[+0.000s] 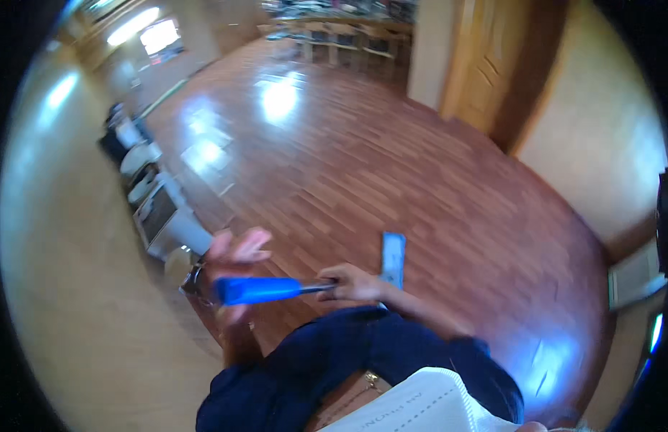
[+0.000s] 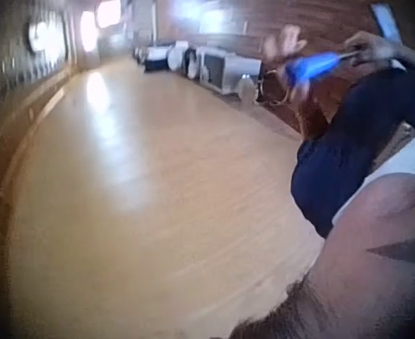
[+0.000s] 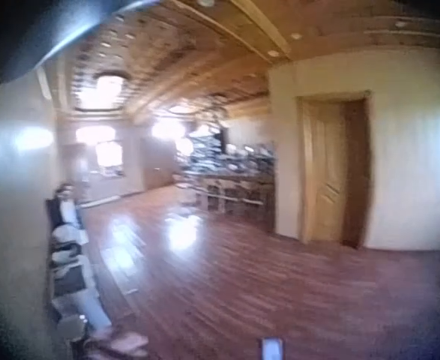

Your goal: Mopping a wooden floor with a flat mop.

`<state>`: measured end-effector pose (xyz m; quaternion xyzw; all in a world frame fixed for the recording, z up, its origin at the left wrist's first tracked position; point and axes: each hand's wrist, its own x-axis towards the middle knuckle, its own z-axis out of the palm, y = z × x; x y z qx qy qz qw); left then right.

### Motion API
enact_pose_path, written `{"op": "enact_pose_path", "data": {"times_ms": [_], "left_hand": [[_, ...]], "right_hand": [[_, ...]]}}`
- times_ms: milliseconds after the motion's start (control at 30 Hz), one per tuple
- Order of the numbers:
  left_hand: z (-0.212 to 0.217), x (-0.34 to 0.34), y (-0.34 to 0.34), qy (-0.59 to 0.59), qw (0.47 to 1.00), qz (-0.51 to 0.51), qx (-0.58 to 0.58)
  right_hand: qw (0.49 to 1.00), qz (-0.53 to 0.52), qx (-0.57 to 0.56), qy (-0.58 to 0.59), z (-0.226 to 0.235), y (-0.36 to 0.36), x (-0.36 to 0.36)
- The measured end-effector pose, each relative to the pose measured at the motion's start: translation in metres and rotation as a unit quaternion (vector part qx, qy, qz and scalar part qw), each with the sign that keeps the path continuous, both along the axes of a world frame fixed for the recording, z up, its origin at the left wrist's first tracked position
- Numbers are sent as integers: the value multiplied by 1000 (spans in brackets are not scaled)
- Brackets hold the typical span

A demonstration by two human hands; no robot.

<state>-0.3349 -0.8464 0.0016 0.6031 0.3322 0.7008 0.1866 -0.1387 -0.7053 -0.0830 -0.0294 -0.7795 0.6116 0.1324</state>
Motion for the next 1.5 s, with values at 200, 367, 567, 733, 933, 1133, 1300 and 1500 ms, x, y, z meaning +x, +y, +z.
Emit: {"op": "enact_pose_path", "data": {"times_ms": [200, 367, 567, 733, 933, 1133, 1300, 1500], "left_hand": [[31, 29, 10, 71, 984, 122, 112], [37, 26, 36, 119, 988, -14, 101], [32, 44, 83, 87, 982, -143, 83], [22, 76, 138, 135, 940, -314, 17], [-10, 143, 201, 120, 864, -489, -2], [-11, 202, 217, 98, 789, -602, -68], [-27, 241, 221, 83, 716, -683, -120], [-43, 270, 214, 120, 618, -751, -197]], "right_hand": [[985, -40, 151, -67, -155, 41, -22], [981, -139, 114, -68, -155, 43, -3], [940, -309, 103, -107, -157, 38, 51], [857, -467, 137, -171, -179, 42, 122], [727, -656, 137, -149, -190, 9, 202], [617, -757, 71, -202, -197, -48, 239], [520, -831, 41, -194, -213, -107, 246], [459, -855, -5, -242, -208, -164, 252]]}}
